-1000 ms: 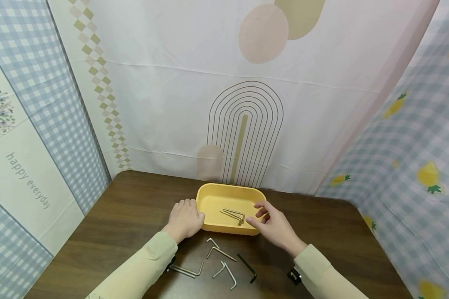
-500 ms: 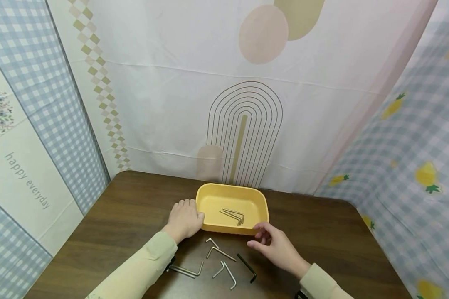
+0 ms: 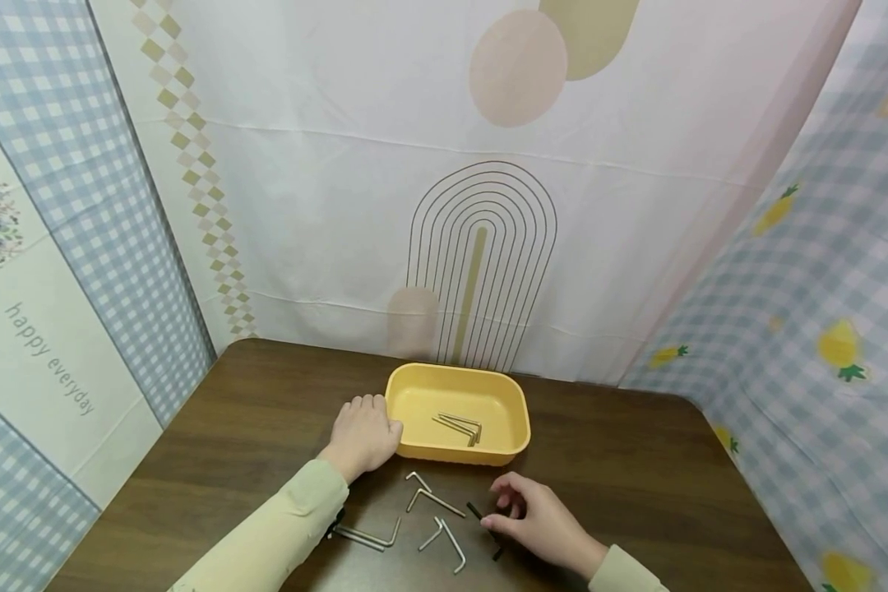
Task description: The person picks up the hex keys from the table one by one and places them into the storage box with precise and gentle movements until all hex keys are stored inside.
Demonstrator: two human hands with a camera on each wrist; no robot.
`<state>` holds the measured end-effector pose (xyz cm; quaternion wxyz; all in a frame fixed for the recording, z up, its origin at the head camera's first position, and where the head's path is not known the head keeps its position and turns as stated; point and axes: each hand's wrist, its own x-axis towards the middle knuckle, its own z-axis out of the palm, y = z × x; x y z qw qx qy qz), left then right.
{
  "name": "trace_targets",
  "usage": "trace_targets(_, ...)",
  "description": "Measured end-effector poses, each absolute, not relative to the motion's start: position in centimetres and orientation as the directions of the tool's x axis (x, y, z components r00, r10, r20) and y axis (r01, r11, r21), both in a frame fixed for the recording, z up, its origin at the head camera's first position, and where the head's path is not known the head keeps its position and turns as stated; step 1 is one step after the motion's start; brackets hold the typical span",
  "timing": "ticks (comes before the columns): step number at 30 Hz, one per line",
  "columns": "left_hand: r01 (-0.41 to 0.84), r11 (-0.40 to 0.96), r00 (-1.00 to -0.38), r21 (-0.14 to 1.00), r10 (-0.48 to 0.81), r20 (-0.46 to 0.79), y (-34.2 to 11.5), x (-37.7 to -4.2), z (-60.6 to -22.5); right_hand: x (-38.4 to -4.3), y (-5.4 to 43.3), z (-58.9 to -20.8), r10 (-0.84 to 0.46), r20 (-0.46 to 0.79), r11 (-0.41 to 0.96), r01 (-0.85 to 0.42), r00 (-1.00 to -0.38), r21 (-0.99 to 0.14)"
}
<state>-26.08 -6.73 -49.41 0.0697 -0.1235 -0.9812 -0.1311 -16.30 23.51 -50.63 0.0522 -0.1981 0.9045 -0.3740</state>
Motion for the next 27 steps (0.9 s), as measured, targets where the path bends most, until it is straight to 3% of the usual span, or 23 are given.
trace_targets(13,0.264,0.933,-0.959,0.244,0.226,0.172,-6.82,-25.91,-49.55,-15.89,23.34,-51.14,-0.469,0.038,0.696,-0.396,-0.883,-0.599)
trace_targets(27,0.271,0.931,-0.954,0.244,0.226,0.196,-6.77,-26.29,-49.42,-16.58,23.35,-50.99,-0.463,0.001,0.723,-0.378,-0.886,-0.578)
